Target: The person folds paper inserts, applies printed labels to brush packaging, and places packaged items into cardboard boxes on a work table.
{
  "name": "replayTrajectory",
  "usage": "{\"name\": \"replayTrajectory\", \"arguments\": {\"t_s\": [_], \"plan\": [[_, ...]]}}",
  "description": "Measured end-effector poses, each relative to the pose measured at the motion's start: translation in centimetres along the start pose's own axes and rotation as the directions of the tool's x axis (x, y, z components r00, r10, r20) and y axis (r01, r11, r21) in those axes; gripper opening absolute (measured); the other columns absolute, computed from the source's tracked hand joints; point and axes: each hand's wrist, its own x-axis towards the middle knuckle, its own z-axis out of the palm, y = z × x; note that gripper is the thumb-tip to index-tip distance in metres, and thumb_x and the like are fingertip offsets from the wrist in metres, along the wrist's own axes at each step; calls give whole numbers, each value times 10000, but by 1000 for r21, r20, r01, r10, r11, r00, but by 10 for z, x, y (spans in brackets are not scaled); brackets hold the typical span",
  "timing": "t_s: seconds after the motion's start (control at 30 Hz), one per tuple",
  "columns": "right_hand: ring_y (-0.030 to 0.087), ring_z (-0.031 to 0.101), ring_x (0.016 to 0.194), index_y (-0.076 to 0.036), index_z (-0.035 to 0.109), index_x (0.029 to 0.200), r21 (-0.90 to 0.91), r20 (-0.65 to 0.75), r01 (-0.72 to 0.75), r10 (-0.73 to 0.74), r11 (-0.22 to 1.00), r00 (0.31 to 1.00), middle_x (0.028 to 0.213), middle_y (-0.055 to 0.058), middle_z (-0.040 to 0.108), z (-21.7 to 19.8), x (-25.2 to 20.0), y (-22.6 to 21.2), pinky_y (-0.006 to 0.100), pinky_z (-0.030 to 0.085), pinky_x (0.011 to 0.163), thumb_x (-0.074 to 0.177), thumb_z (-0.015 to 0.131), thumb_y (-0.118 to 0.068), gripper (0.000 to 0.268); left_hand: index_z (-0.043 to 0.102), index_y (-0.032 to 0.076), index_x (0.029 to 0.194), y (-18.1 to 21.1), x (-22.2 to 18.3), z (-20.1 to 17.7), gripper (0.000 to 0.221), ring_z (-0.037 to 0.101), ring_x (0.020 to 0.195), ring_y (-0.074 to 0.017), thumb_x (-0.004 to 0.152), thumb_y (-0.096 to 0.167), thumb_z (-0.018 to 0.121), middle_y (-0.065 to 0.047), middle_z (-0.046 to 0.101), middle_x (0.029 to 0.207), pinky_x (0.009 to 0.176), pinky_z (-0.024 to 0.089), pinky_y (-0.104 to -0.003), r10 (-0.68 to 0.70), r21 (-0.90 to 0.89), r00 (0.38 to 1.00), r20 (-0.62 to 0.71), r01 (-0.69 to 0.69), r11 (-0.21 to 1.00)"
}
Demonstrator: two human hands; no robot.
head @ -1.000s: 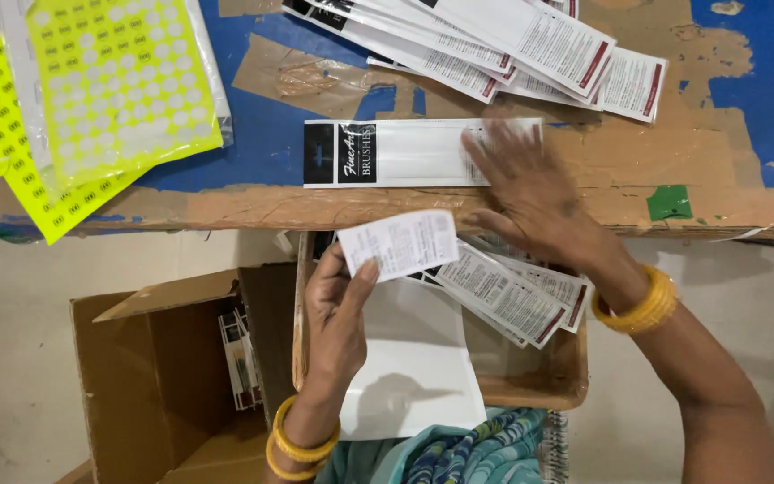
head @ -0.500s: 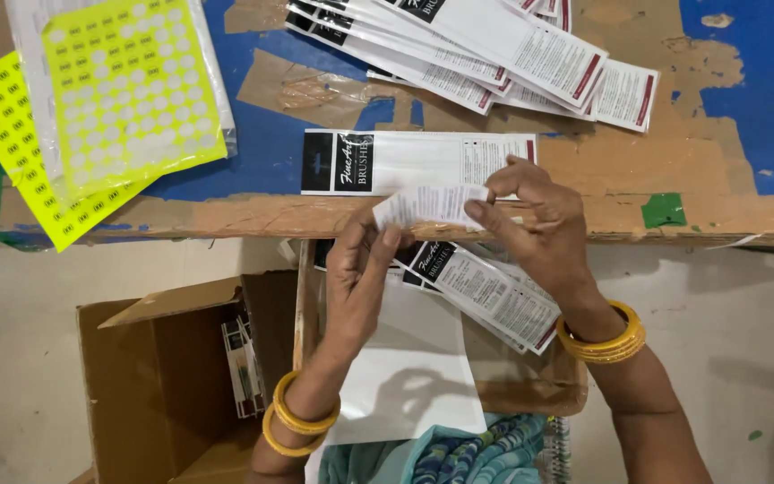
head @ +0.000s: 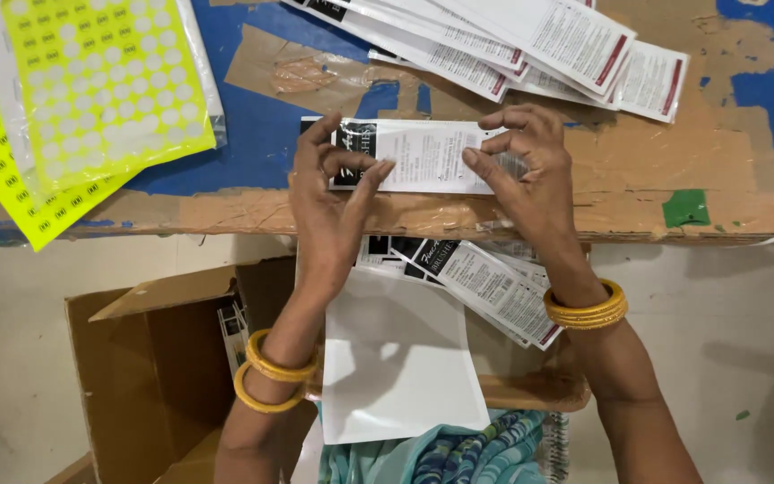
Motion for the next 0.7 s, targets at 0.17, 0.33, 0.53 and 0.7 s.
{"name": "replayTrajectory", "arguments": {"t_s": [0.17,0.33,0.53,0.7], "plan": [[256,515,1295,-37,734,930,-33,40,-30,31,999,999,1210,74,703,6,3,12,438,413,1132,957,825,-179,171,439,-64,1452,-14,9,2,659,717,926,-129,929,97,806,-87,775,860,929,524,-317,10,103,1000,20,-12,995],[249,526,1253,-38,741,937,-48,79,-92,95,995,992,1177,76,704,5,4,12,445,410,1103,964,810,-209,187,441,-62,1447,-24,12,7,687,735,846,-123,897,122,810,-82,781,832,874,534,-305,-56,105,998,-1,56,993],[267,494,1316,-47,746,947,-78,91,-76,83,994,992,1197,81,711,7,3,14,461,385,1127,976,802,-230,194,459,-53,1449,-32,13,10,686,751,842,-131,906,138,833,-69,783,831,923,516,-320,48,187,998,-27,-43,982],[270,500,1313,-35,728,938,-84,88,-45,53,995,995,1223,95,705,7,2,16,463,383,1155,989,814,-221,210,434,-2,1486,-37,8,12,725,572,991,-178,935,227,846,-13,796,875,1038,349,-404,118,334,992,-51,-94,938]]}}
